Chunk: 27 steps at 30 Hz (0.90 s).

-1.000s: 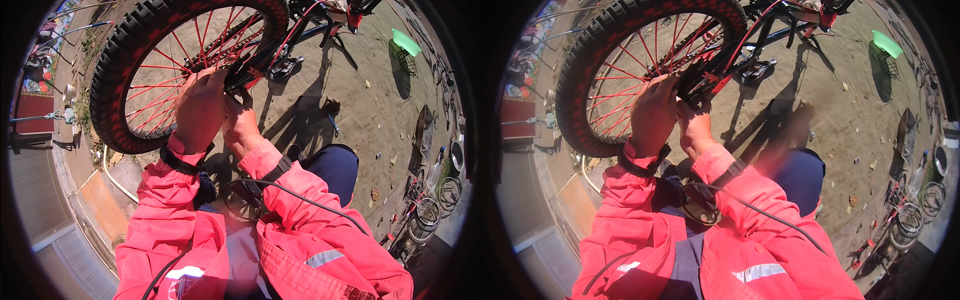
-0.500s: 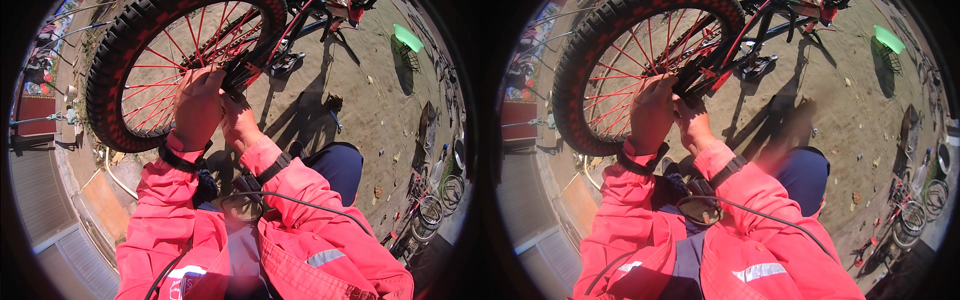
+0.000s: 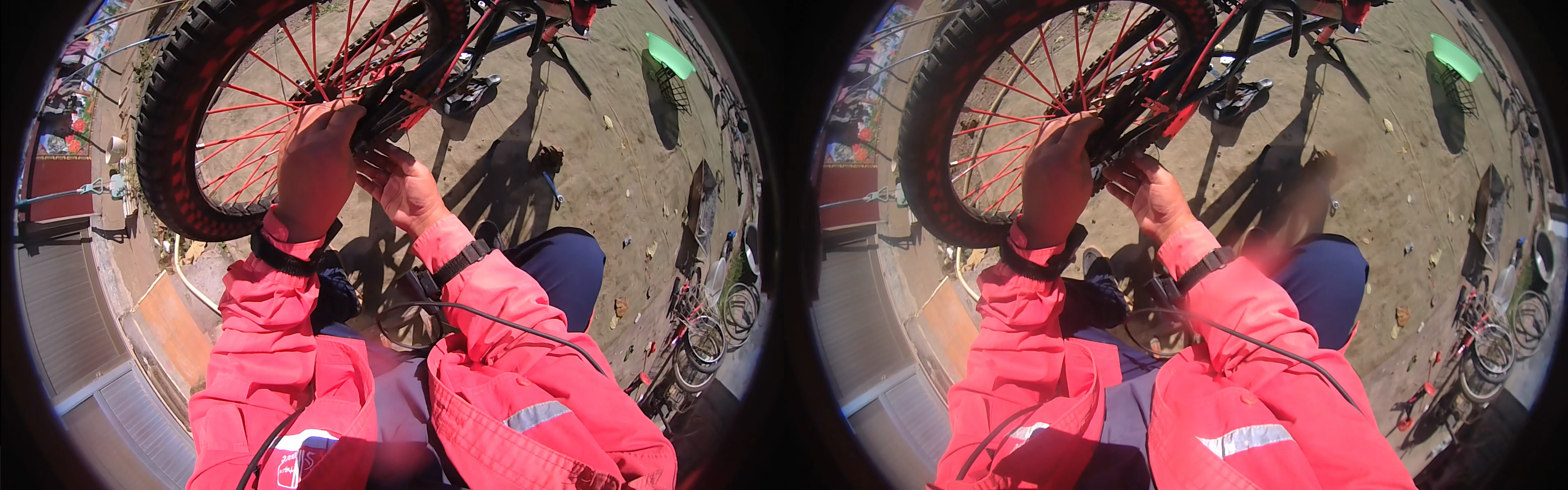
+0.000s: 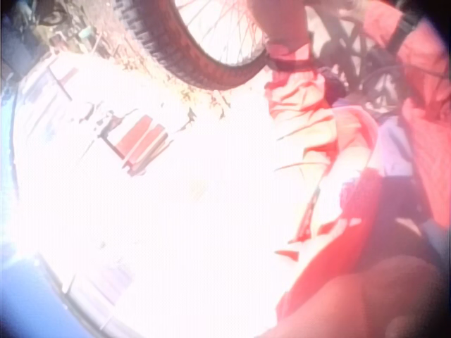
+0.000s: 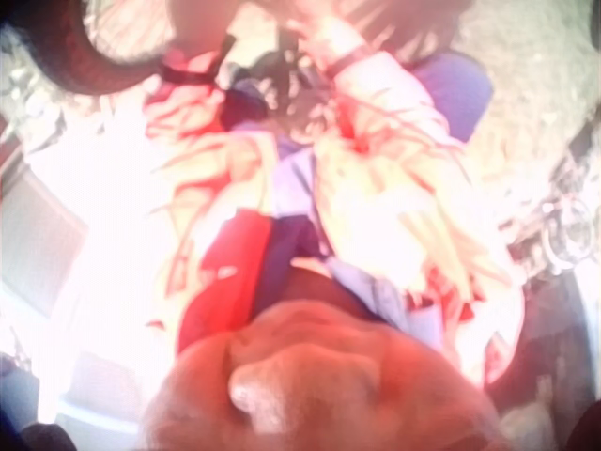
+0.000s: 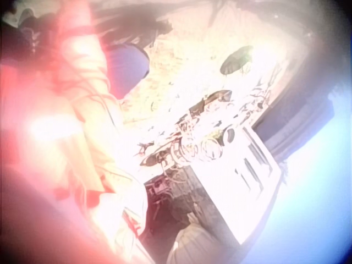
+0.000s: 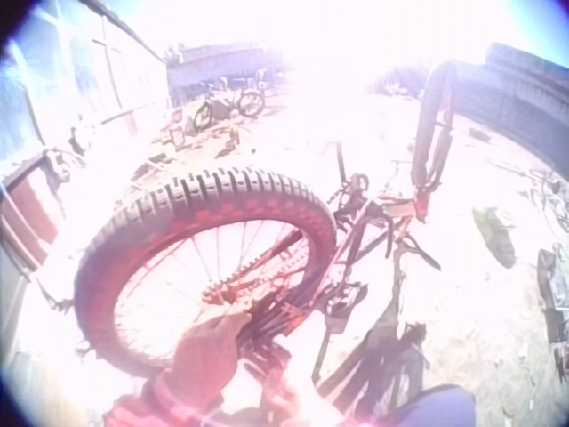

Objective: The person is repairing a bicycle wheel by adjusting the spokes and securing the tire. They use their hands to manipulate the spokes and ensure the wheel is properly aligned.

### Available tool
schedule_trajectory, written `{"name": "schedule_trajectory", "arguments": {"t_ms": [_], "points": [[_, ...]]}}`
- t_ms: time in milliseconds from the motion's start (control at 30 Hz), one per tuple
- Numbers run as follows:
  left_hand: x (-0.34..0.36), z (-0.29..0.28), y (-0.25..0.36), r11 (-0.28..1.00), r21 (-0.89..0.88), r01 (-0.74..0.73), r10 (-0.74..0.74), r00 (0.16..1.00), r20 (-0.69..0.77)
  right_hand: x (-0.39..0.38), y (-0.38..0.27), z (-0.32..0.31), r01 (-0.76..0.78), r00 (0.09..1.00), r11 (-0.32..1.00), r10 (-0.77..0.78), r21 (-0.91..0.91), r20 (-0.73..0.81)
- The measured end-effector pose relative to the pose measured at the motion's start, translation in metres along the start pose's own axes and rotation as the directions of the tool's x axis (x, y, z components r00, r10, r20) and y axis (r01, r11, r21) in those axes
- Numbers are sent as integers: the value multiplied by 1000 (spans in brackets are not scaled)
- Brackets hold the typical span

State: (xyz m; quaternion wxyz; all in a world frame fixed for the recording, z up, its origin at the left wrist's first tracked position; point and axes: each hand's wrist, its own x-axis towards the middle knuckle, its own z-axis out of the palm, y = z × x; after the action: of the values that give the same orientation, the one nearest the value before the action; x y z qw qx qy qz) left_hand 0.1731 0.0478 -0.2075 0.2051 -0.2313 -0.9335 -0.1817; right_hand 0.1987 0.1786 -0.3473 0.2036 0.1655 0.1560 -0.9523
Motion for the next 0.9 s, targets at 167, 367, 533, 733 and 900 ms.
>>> {"name": "schedule_trajectory", "arguments": {"t_ms": [167,367,533,733,900], "points": [[0,2,-2,999,-40,-34,34,999,-13,-11,-4,-33,-60,982,979,23,-196,-188],[0,11,-9,994,4,-113,113,991,-67,-17,-10,-101,-182,829,924,-40,-337,-558],[-2,12,-6,995,44,-89,91,995,-41,-22,-31,-151,-182,736,883,-171,-434,-655],[-2,13,-5,993,54,-101,104,994,-43,6,-58,-181,-137,715,897,-204,-420,-669],[-6,14,-7,991,73,-108,109,994,-16,44,-68,-228,-86,708,856,-308,-510,-636]]}}
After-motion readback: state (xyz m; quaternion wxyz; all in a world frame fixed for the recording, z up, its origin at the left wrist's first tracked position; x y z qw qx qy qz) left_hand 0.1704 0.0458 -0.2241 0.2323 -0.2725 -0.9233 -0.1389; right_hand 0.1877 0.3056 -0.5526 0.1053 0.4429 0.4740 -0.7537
